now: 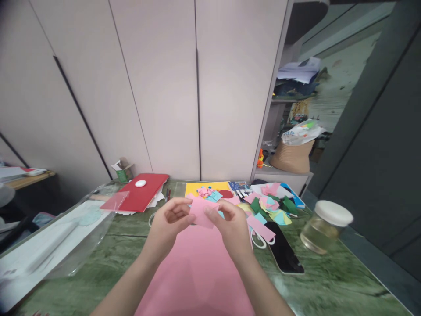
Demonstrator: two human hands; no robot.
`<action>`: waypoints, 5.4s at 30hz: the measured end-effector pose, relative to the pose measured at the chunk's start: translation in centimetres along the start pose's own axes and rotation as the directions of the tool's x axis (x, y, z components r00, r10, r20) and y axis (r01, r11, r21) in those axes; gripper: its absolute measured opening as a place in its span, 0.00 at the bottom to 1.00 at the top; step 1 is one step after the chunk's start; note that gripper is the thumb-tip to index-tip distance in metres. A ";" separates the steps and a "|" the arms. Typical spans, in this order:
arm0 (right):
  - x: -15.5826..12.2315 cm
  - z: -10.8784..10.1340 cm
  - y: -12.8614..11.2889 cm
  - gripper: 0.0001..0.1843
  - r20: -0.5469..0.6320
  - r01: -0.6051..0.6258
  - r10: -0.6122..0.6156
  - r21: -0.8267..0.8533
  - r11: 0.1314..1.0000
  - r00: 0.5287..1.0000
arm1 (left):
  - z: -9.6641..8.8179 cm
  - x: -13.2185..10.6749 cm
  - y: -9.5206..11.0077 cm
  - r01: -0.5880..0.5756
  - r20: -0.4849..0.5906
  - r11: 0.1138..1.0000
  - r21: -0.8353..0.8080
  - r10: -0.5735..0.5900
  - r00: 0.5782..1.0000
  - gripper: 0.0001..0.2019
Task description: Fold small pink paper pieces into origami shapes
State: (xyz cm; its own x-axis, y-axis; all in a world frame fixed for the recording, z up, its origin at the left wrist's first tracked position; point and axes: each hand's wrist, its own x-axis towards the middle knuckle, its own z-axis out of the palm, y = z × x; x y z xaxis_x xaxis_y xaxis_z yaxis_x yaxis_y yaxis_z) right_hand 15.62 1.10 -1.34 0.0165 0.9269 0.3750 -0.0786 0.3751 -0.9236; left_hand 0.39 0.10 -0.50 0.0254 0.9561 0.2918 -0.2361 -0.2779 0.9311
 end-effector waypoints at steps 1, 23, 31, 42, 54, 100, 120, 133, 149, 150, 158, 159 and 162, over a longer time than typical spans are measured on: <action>0.0 0.0 -0.2 0.12 0.021 0.010 -0.009 -0.013 1.000 1.000 | 0.0 0.0 -0.1 -0.005 -0.003 0.999 -0.034 0.005 1.000 0.12; -0.7 0.2 -1.3 0.10 0.140 0.126 -0.097 -0.222 0.967 0.985 | 0.0 -0.5 0.0 -0.023 -0.127 0.999 -0.044 0.018 0.992 0.10; -0.6 0.2 -1.2 0.10 0.163 0.153 -0.115 -0.239 0.959 0.980 | -0.1 -0.6 0.1 -0.070 -0.094 0.997 -0.030 0.066 0.993 0.08; -0.7 0.1 -1.6 0.12 0.188 0.100 -0.054 -0.247 0.964 0.981 | -0.9 -0.7 0.2 -0.197 -0.027 0.969 0.150 0.203 0.979 0.04; -0.4 0.2 -1.6 0.11 0.189 0.051 -0.003 -0.248 0.967 0.982 | -0.5 -0.7 0.5 -0.159 0.036 0.976 0.146 0.155 0.987 0.07; 0.7 -0.7 -1.0 0.18 0.212 -0.068 0.106 -0.180 0.981 0.971 | -0.7 1.0 -1.0 0.105 0.139 0.993 -0.049 -0.097 0.986 0.09; 0.4 -1.0 -1.7 0.16 0.198 -0.043 0.090 -0.230 0.972 0.976 | -1.5 0.8 0.2 0.031 0.210 0.989 0.145 -0.061 0.976 0.11; 0.6 -1.2 -1.0 0.18 0.218 0.033 0.043 -0.332 0.943 0.975 | -1.0 0.8 0.0 -0.010 0.237 0.973 0.232 -0.047 0.970 0.13; 0.9 -1.5 -1.0 0.12 0.359 0.009 0.123 -0.344 0.939 0.925 | -0.7 1.0 0.0 0.088 0.296 0.988 0.127 -0.123 0.947 0.13; 0.9 -1.4 -1.0 0.14 0.347 0.028 0.106 -0.359 0.933 0.932 | -0.8 1.0 0.0 0.096 0.304 0.987 0.128 -0.131 0.944 0.12; 0.3 -1.4 -1.5 0.11 0.444 -0.043 0.156 -0.255 0.966 0.882 | -1.4 0.6 -0.2 0.119 0.367 0.993 0.006 -0.113 0.923 0.11; 0.3 -1.4 -1.6 0.12 0.444 -0.049 0.156 -0.244 0.969 0.883 | -1.4 0.7 -0.2 0.129 0.380 0.992 0.002 -0.120 0.917 0.11; 0.4 -1.5 -1.6 0.12 0.427 -0.036 0.134 -0.229 0.973 0.894 | -1.5 0.9 -0.4 0.159 0.402 0.987 -0.008 -0.142 0.905 0.08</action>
State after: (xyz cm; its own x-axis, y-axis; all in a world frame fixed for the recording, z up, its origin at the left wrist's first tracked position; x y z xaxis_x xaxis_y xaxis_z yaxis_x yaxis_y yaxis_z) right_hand 17.28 0.89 0.12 -0.4211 0.8731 0.2458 0.1510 0.3347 -0.9301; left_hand -0.99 1.20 -0.93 0.4466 0.8674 0.2196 -0.2373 -0.1218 0.9638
